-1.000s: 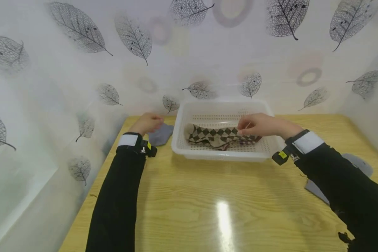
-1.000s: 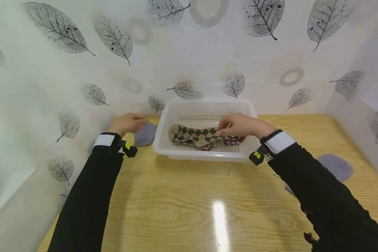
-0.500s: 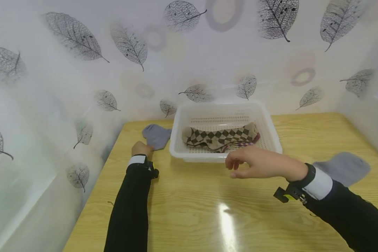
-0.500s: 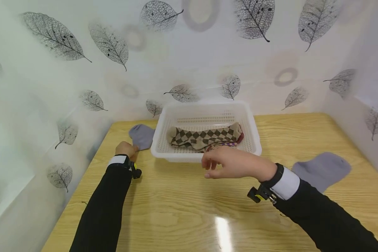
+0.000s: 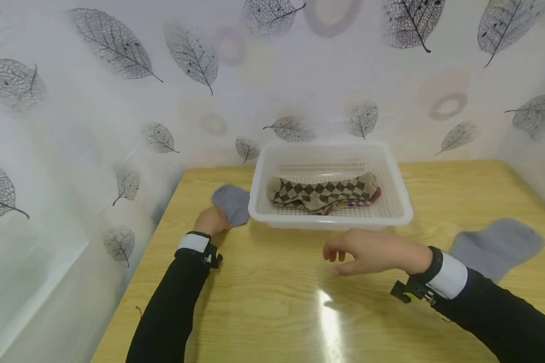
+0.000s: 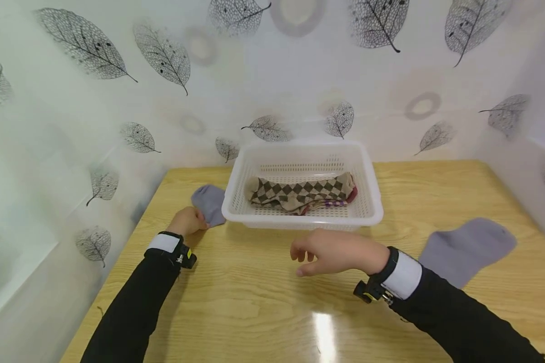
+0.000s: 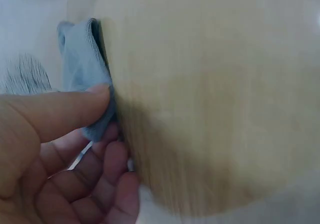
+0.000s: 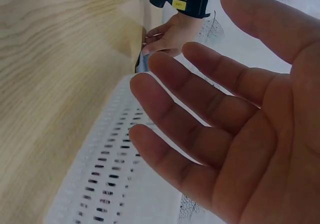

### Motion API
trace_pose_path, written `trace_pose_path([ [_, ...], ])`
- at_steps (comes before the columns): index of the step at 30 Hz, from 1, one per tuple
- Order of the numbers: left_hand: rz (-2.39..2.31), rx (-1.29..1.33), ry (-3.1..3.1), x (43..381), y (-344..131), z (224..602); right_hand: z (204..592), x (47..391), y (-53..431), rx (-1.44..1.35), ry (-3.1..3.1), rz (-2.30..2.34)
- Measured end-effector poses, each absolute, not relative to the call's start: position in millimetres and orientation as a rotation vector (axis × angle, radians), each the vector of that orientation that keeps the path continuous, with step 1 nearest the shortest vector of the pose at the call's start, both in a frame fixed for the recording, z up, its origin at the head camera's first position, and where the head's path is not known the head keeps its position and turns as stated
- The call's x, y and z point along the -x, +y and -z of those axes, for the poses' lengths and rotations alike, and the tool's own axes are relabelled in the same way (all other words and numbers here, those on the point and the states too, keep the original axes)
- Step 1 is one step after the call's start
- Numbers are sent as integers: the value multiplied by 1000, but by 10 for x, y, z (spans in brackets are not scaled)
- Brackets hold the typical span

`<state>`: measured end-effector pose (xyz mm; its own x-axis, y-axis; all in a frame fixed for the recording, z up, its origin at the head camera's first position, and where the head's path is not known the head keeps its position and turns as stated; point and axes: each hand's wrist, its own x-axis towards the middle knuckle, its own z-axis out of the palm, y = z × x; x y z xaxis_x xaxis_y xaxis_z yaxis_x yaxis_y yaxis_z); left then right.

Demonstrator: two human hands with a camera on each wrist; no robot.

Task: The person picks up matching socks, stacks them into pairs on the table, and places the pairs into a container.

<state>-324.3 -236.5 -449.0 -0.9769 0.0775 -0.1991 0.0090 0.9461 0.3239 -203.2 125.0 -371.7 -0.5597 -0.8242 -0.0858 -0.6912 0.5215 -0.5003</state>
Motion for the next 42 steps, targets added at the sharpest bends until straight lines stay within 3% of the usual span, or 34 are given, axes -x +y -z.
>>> trace_pose_path([
  [12, -296, -434, 2807, 2497, -1912, 4371, 3907, 2058, 1089, 1262, 2430, 519],
  [22, -239, -811, 2743, 2193, -1104, 4465, 4075, 2072, 1094, 1251, 2426, 563],
  [30, -277, -951, 2670, 2122, -563, 4506, 4128, 2095, 1182, 1181, 2488, 576],
  [37, -528, -890, 2608, 2292, -819, 4411, 4172, 2125, 1191, 1255, 2645, 552],
  [42, -456, -949, 2809, 2447, -990, 4407, 4247, 2137, 1088, 1373, 2773, 392],
])
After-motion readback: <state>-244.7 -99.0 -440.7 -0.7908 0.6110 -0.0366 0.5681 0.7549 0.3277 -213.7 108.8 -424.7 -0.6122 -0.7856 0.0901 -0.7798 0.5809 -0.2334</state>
